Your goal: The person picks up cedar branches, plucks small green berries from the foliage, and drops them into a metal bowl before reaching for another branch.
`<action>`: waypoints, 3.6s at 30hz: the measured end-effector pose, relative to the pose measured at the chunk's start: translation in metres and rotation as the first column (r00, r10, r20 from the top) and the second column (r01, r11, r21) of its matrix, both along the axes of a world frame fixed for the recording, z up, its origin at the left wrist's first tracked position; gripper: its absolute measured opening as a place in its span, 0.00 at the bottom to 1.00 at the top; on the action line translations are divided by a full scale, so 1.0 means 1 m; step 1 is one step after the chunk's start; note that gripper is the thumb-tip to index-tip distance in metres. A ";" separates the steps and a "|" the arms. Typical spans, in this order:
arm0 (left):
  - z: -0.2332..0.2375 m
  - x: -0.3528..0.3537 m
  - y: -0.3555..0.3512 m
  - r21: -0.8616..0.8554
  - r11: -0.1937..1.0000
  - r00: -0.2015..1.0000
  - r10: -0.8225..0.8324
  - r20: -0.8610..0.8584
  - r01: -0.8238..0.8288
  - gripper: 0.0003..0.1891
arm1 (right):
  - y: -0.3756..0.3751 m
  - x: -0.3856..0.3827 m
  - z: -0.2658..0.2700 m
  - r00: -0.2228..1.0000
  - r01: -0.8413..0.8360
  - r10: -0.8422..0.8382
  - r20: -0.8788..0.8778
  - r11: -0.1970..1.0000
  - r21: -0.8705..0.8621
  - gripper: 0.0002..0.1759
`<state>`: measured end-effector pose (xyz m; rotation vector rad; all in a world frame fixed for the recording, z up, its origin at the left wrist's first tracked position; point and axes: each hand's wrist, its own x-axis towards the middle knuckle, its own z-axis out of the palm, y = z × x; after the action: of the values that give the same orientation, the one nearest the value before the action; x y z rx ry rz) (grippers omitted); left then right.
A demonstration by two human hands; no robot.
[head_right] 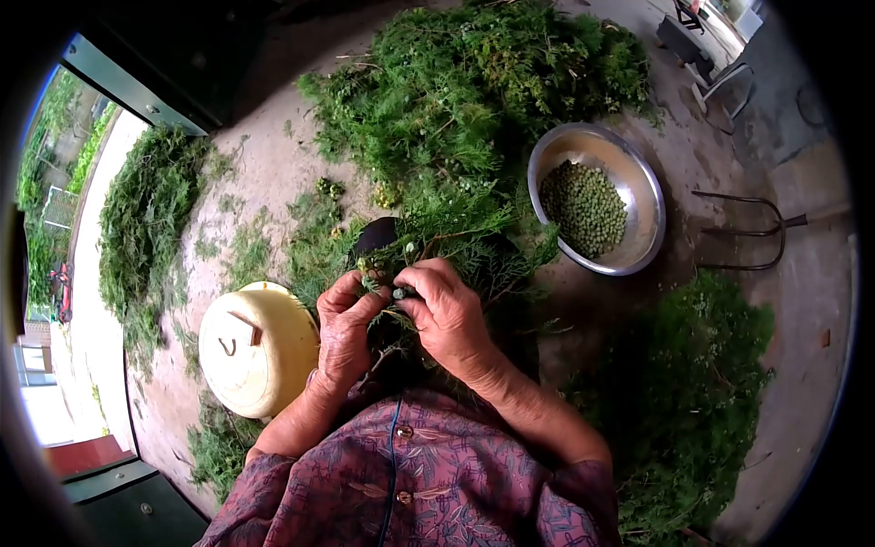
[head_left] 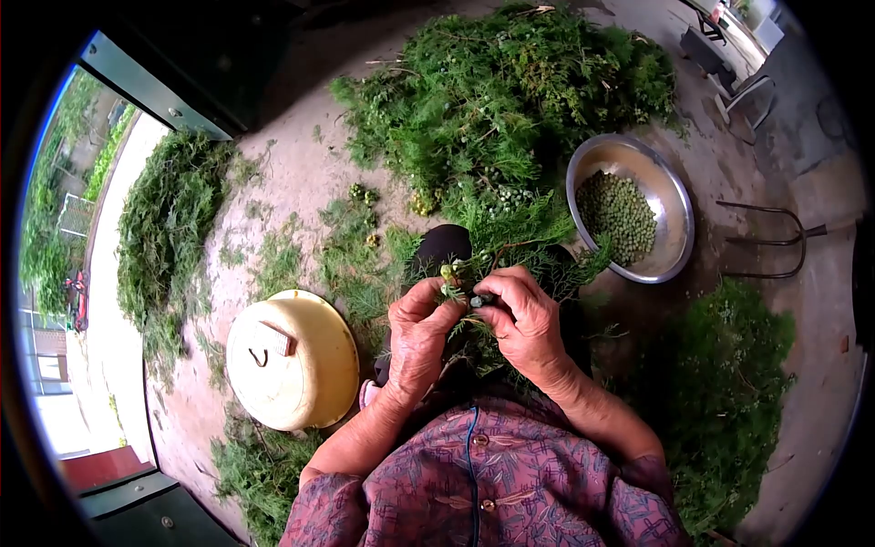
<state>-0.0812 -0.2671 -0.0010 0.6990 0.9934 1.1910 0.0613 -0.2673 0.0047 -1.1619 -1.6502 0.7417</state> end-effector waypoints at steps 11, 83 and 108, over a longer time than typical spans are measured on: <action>-0.002 0.006 0.003 -0.046 0.993 0.993 -0.104 0.047 0.106 0.09 | -0.001 0.005 -0.004 0.981 -0.053 0.006 -0.194 0.971 -0.235 0.11; 0.013 0.003 0.002 -0.031 0.973 0.971 -0.232 -0.058 0.230 0.07 | 0.009 0.016 0.012 0.896 -0.176 -0.026 -0.443 0.896 -0.408 0.05; 0.009 0.005 -0.007 0.042 0.998 0.966 -0.031 -0.258 0.043 0.12 | 0.025 0.009 0.009 0.991 -0.095 0.110 0.080 0.980 -0.176 0.14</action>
<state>-0.0767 -0.2743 0.0081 0.9232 1.1653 1.1119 0.0703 -0.2426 0.0141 -1.2533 -1.7585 0.9249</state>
